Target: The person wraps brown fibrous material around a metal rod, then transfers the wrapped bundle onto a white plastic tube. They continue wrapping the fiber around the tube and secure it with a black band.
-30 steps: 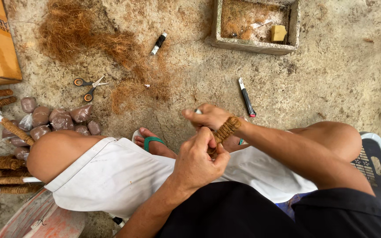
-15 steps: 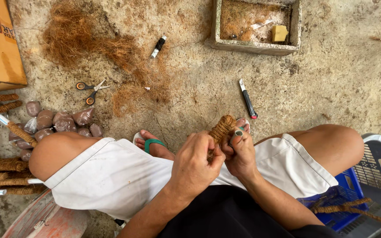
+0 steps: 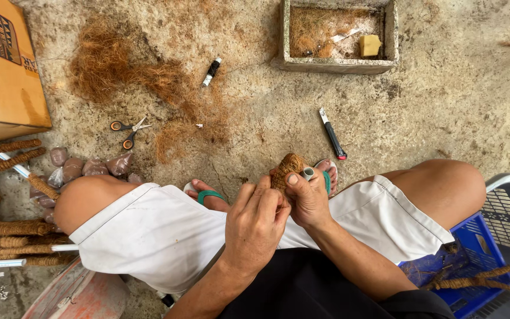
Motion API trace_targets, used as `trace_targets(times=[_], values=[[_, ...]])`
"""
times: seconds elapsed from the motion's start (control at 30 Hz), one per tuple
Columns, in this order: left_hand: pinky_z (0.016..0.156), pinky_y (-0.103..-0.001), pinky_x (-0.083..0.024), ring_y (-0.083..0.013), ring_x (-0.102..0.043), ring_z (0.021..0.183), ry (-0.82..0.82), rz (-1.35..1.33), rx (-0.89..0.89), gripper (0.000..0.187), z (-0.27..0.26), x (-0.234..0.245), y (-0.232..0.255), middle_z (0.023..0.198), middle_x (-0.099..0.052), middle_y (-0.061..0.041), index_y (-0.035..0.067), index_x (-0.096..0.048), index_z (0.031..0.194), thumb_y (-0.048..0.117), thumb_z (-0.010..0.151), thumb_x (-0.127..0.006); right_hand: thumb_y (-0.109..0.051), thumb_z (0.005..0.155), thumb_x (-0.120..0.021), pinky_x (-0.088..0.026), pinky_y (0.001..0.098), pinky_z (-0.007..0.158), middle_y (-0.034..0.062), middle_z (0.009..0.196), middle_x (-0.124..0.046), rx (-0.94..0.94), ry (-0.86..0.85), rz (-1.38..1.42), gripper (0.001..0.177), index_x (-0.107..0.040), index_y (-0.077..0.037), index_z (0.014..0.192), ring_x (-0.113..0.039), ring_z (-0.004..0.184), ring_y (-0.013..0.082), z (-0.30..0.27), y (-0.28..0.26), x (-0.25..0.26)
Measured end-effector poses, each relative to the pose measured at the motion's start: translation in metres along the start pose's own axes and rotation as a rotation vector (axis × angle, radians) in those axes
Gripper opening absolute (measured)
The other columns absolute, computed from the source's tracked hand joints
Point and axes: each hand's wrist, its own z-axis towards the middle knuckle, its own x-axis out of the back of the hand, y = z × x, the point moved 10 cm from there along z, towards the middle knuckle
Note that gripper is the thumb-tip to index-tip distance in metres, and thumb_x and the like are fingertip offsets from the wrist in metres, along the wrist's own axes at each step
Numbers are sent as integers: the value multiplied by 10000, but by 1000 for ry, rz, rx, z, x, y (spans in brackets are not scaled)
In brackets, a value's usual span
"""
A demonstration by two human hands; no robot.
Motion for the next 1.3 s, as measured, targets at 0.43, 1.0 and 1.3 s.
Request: trace_targets(times=[0.43, 1.0, 1.3], values=[[817, -426, -564, -322, -660, 949, -24, -195, 235, 410, 9, -3, -38, 1069, -689, -177, 8, -588, 1092, 123, 799, -852, -389, 864, -804, -381, 232, 503, -7, 679, -551, 31, -14, 54, 577, -654, 108, 1117, -471, 565, 72, 22, -1, -7], [609, -336, -528, -172, -720, 662, -400, -659, 570, 397, -11, -57, -82, 748, -729, -118, 6, -655, 1182, 363, 1028, -568, -402, 967, -723, -360, 217, 572, -23, 713, -566, 8, 6, -128, 552, -682, 97, 1197, -438, 620, 47, 20, 2, 15], [546, -312, -496, -104, -636, 652, -384, -804, 556, 250, -12, -56, -76, 767, -723, -93, 8, -647, 1125, 240, 1036, -621, -554, 958, -722, -431, 228, 673, -44, 966, -558, 50, -50, 175, 608, -555, -46, 1249, -483, 773, 56, 5, 17, 32]])
